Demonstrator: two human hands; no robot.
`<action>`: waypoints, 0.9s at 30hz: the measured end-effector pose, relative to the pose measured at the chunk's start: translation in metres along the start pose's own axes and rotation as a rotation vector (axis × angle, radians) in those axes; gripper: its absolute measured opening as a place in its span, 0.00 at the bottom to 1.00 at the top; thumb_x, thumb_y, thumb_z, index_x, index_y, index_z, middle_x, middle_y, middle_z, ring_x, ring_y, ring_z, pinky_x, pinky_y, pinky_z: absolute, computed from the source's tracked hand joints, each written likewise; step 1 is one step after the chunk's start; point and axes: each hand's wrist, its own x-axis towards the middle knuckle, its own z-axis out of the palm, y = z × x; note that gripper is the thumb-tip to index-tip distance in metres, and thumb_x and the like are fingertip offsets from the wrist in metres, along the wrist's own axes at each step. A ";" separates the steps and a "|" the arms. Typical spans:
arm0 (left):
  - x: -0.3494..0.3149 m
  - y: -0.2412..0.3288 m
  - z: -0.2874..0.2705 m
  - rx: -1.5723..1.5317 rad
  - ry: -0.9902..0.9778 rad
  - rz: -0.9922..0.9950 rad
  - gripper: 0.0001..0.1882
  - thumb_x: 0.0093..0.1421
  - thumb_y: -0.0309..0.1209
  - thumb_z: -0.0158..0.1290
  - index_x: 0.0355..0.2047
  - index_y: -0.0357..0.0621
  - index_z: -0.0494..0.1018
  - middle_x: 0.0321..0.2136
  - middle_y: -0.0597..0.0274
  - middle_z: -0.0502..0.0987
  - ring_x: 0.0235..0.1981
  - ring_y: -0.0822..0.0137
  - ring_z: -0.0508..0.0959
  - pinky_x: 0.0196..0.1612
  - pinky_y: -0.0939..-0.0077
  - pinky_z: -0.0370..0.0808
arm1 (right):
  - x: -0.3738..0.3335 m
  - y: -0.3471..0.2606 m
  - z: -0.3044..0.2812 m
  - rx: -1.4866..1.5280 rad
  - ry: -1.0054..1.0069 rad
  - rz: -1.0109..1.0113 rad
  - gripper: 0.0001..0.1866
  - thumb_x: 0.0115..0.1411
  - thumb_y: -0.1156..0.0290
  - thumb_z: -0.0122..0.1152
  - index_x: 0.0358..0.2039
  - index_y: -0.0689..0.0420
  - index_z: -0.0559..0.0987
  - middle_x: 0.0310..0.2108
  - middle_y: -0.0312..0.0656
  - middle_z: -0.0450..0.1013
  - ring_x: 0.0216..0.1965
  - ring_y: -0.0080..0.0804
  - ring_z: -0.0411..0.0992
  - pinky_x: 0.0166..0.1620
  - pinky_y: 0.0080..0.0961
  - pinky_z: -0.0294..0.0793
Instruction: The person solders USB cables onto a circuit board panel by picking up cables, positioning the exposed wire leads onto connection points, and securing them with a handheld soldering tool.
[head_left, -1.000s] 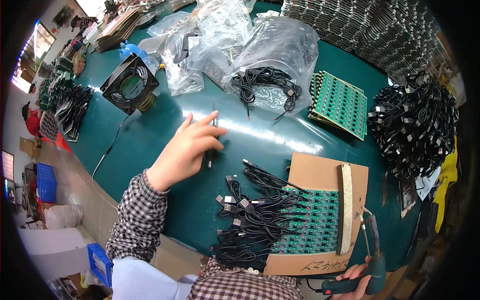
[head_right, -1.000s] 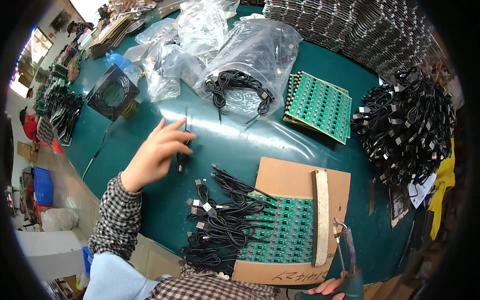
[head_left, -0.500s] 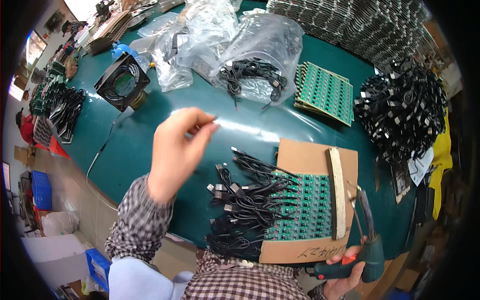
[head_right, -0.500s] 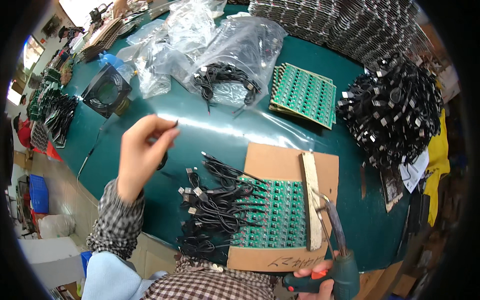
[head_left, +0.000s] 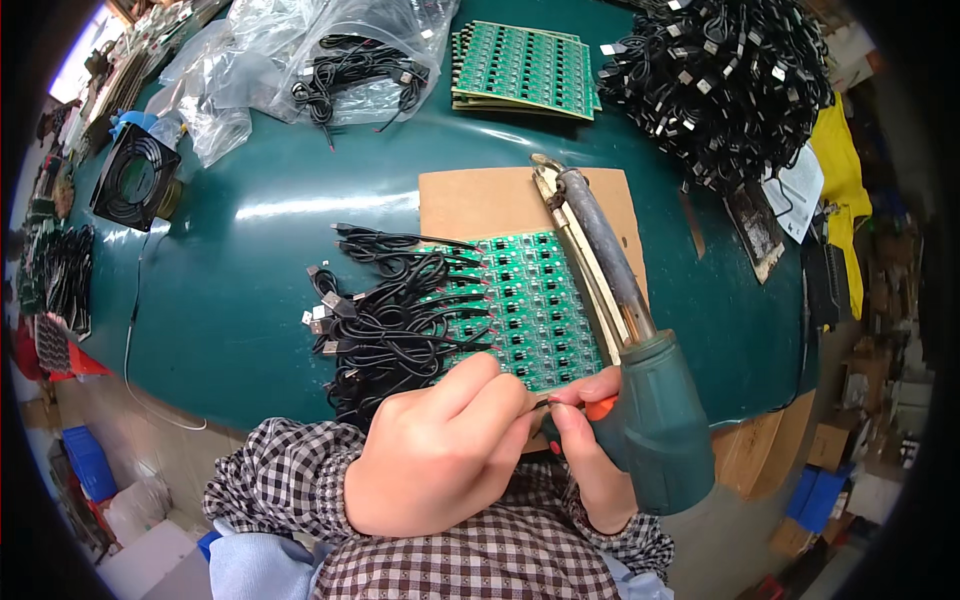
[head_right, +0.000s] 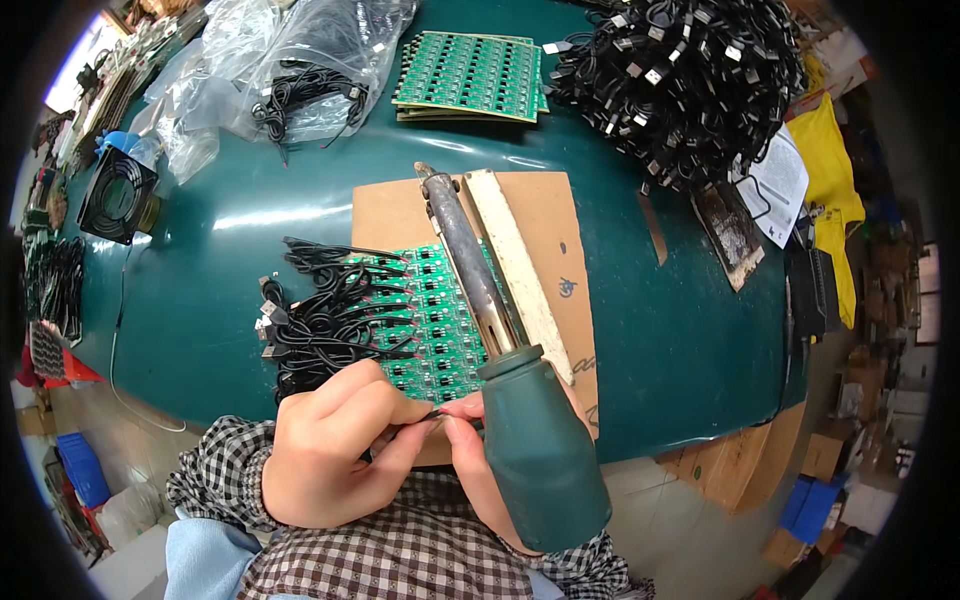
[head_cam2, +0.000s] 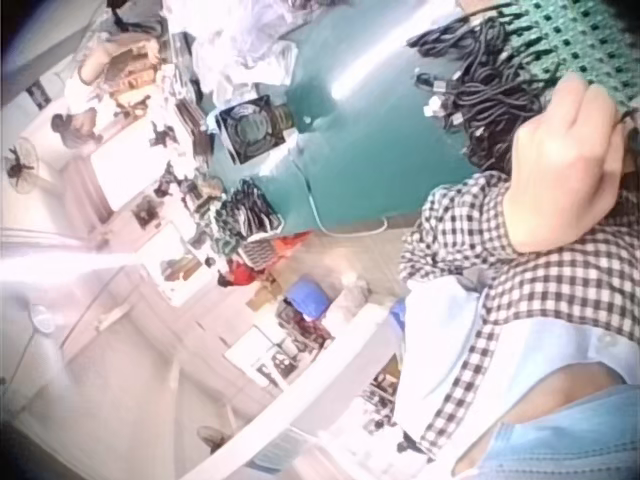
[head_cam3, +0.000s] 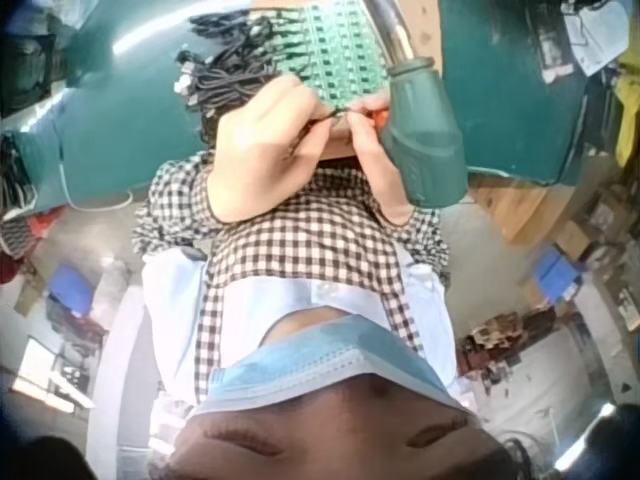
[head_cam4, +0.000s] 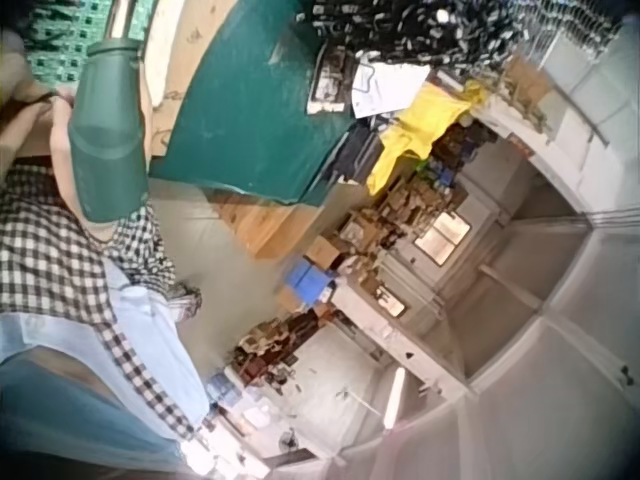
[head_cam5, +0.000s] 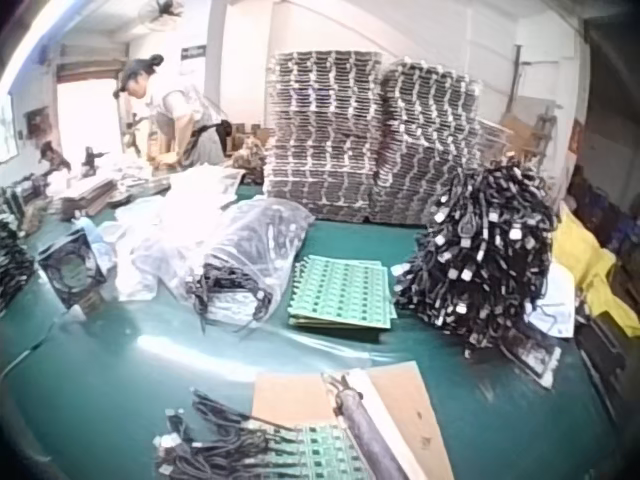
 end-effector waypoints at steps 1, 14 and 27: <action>0.000 0.000 0.003 -0.012 -0.015 0.011 0.08 0.46 0.19 0.60 0.28 0.38 0.74 0.20 0.62 0.69 0.16 0.73 0.72 0.17 0.78 0.69 | -0.001 0.001 0.000 0.141 0.031 0.027 0.11 0.51 0.84 0.62 0.34 0.62 0.72 0.32 0.42 0.74 0.31 0.27 0.75 0.33 0.22 0.76; -0.009 -0.003 0.018 -0.577 -0.063 -0.209 0.06 0.49 0.19 0.60 0.26 0.36 0.73 0.23 0.62 0.72 0.23 0.76 0.70 0.23 0.85 0.65 | 0.002 0.007 -0.018 0.570 0.011 0.283 0.17 0.45 0.87 0.59 0.37 0.63 0.68 0.34 0.42 0.68 0.33 0.30 0.73 0.38 0.25 0.75; -0.014 -0.001 0.034 -0.405 0.077 -0.043 0.09 0.44 0.15 0.60 0.27 0.38 0.74 0.22 0.58 0.76 0.22 0.68 0.75 0.23 0.79 0.70 | -0.005 0.002 -0.018 0.446 0.074 0.320 0.17 0.46 0.85 0.60 0.37 0.61 0.68 0.27 0.41 0.70 0.31 0.28 0.72 0.36 0.23 0.73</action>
